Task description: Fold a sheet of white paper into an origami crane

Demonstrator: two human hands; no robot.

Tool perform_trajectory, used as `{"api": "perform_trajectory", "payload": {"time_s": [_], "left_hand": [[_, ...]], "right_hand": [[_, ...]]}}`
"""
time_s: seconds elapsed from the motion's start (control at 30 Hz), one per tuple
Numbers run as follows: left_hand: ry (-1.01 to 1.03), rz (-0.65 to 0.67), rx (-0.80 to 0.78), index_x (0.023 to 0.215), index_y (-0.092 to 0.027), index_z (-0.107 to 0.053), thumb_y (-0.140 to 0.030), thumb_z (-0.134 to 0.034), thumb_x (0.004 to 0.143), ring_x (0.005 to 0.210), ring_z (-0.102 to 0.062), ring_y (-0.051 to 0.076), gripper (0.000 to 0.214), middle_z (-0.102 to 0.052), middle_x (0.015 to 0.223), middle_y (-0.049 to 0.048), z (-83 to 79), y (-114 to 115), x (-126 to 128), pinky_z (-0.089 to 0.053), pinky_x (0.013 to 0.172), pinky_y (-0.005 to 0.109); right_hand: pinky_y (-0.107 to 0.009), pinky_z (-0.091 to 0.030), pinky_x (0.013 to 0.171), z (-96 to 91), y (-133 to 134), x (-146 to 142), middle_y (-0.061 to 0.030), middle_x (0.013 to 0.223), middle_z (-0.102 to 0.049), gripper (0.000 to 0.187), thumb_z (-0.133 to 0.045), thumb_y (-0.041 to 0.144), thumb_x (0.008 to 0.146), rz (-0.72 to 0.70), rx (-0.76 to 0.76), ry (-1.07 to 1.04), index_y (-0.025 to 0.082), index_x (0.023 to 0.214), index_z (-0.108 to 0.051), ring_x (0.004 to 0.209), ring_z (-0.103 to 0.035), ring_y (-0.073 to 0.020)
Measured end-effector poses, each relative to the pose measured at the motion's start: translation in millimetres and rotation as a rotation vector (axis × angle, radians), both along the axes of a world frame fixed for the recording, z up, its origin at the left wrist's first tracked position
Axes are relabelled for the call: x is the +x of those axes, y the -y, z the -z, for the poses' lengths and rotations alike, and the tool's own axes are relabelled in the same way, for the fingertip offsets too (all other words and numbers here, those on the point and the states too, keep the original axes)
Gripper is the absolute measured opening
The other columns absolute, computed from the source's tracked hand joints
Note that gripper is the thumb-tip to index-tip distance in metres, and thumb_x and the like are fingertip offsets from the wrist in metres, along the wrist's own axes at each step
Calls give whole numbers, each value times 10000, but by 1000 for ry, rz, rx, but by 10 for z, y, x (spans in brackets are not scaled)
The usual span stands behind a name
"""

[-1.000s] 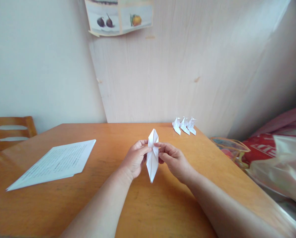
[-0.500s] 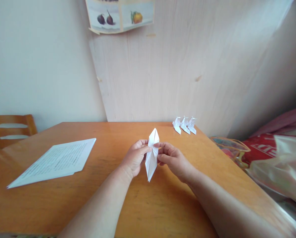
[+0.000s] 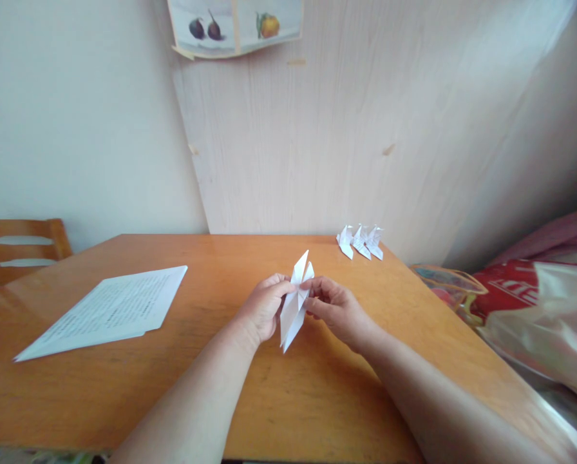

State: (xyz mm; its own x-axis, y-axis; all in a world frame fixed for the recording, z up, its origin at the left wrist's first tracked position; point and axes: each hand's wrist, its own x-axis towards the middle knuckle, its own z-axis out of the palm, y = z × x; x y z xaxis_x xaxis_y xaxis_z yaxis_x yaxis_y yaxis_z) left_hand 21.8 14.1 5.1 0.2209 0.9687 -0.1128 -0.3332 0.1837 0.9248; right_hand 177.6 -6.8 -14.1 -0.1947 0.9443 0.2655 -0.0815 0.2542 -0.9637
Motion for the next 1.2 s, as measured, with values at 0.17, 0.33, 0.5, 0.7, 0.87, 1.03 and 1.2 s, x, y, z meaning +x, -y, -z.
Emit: {"api": "perform_trajectory", "payload": {"time_s": [0.17, 0.33, 0.5, 0.7, 0.87, 1.03, 1.2], "left_hand": [[-6, -11, -15, 781, -161, -570, -126, -680, 668, 570, -601, 138, 162, -629, 640, 9, 14, -14, 0, -457, 537, 229], [-9, 7, -25, 782, -156, -575, -105, -660, 648, 532, -572, 132, 167, -608, 625, 4, 41, -39, -10, -437, 501, 233], [-9, 18, -28, 767, -156, -571, -117, -657, 651, 538, -576, 136, 149, -605, 625, 6, 40, -48, -12, -439, 505, 239], [-15, 31, -35, 744, -159, -565, -110, -660, 639, 523, -570, 139, 150, -591, 598, 1, 28, -33, -19, -431, 495, 243], [-3, 29, -24, 770, -154, -580, -119, -667, 661, 546, -583, 139, 144, -616, 624, 12, 24, -33, -20, -445, 525, 243], [14, 11, 18, 865, -155, -603, -151, -678, 712, 660, -639, 160, 170, -688, 746, 43, 42, -58, -25, -498, 660, 275], [-43, -2, 74, 934, -167, -598, -196, -697, 743, 713, -640, 161, 218, -693, 795, 32, 86, -84, -26, -479, 693, 274]], "right_hand": [[-282, -346, 601, 102, -44, -7, 29, 734, -558, 205, -672, 299, 807, 19, 41, 37, 217, 994, -690, 624, -456, -119], [-288, -343, 600, 16, 8, 16, 24, 720, -572, 224, -677, 336, 815, 20, -5, 89, 196, 989, -685, 619, -449, -122], [-291, -355, 627, -52, 39, 23, 7, 772, -612, 243, -703, 362, 798, -7, -35, 50, 182, 960, -691, 650, -477, -127], [-289, -369, 651, -75, 50, 15, 1, 791, -638, 189, -710, 336, 792, -2, -58, 13, 181, 899, -703, 686, -507, -130], [-291, -384, 652, -59, 39, -6, 7, 776, -632, 214, -706, 326, 778, 11, -45, 4, 185, 938, -700, 672, -512, -129], [-303, -432, 653, -65, 10, -19, 14, 784, -633, 462, -671, 300, 769, 95, -65, -81, 199, 1213, -591, 674, -567, -147], [-312, -451, 643, -97, 13, 8, -21, 802, -660, 373, -649, 345, 798, 184, -182, -72, 175, 1126, -597, 651, -593, -150]]}}
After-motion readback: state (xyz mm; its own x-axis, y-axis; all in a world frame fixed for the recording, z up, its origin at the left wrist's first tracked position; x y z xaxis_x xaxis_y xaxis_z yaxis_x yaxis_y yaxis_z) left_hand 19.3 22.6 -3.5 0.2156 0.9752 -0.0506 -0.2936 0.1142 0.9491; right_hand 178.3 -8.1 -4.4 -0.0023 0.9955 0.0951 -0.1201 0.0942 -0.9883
